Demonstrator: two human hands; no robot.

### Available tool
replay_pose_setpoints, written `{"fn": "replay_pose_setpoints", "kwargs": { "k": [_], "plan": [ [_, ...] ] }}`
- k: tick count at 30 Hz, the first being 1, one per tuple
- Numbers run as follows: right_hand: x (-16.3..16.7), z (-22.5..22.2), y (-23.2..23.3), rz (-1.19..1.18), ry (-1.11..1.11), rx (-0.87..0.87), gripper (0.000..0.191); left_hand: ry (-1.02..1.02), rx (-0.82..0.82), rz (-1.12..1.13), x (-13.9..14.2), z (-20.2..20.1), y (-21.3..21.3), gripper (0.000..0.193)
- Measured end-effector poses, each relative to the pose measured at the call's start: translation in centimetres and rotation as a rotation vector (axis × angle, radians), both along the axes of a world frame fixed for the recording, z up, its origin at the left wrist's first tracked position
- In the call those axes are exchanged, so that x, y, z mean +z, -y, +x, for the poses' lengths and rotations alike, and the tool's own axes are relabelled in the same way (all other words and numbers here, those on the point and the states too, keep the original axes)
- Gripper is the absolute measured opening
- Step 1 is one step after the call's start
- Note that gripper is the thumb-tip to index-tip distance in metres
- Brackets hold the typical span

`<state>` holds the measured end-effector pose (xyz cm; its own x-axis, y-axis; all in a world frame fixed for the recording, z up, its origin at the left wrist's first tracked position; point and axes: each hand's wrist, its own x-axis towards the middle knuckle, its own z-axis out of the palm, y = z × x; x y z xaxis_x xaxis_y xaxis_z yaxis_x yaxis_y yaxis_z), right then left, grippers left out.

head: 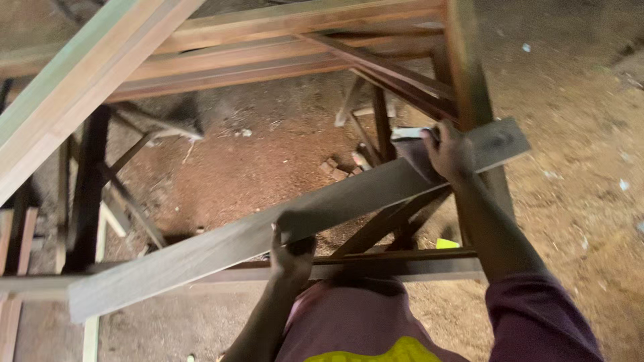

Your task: The person sands multiple wooden planks and a wooden frame by hand using sandpaper.

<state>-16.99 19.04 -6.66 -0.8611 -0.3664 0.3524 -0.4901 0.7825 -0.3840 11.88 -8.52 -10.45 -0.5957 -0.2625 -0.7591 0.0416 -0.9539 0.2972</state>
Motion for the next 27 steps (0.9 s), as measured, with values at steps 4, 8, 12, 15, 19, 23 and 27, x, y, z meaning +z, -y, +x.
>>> {"fn": "replay_pose_setpoints", "kwargs": {
  "k": [4, 8, 12, 15, 19, 23, 27],
  "plan": [
    [2.0, 2.0, 0.4, -0.174, -0.087, 0.056, 0.021, -0.007, -0.331, 0.016, 2.0, 3.6, -0.9, 0.065],
    [1.4, 7.2, 6.2, -0.378, 0.217, -0.036, 0.028, -0.217, -0.643, -0.751, 3.3, 5.1, 0.9, 0.072],
    [-1.9, 12.1, 12.9, -0.247, -0.065, 0.156, 0.075, 0.027, -0.764, -2.187, 2.4, 2.9, 5.2, 0.089],
    [-3.5, 13.0, 15.1, 0.03, -0.184, -0.022, 0.069, 0.115, -1.026, -2.283, 0.5, 2.6, 7.7, 0.1],
    [-4.2, 13.1, 14.6, -0.117, -0.399, 0.24, 0.04, 0.1, -1.087, -2.315, -1.6, 7.0, 10.7, 0.096],
    [-4.6, 15.3, 14.8, 0.018, 0.309, 0.11, 0.049, 0.175, -0.962, -2.251, -2.0, 11.9, 16.0, 0.095],
    [-5.0, 18.6, 17.8, 0.269, -0.084, 0.345, 0.103, 0.439, -0.832, -2.19, -0.8, 15.7, 22.5, 0.098]
  ]
}}
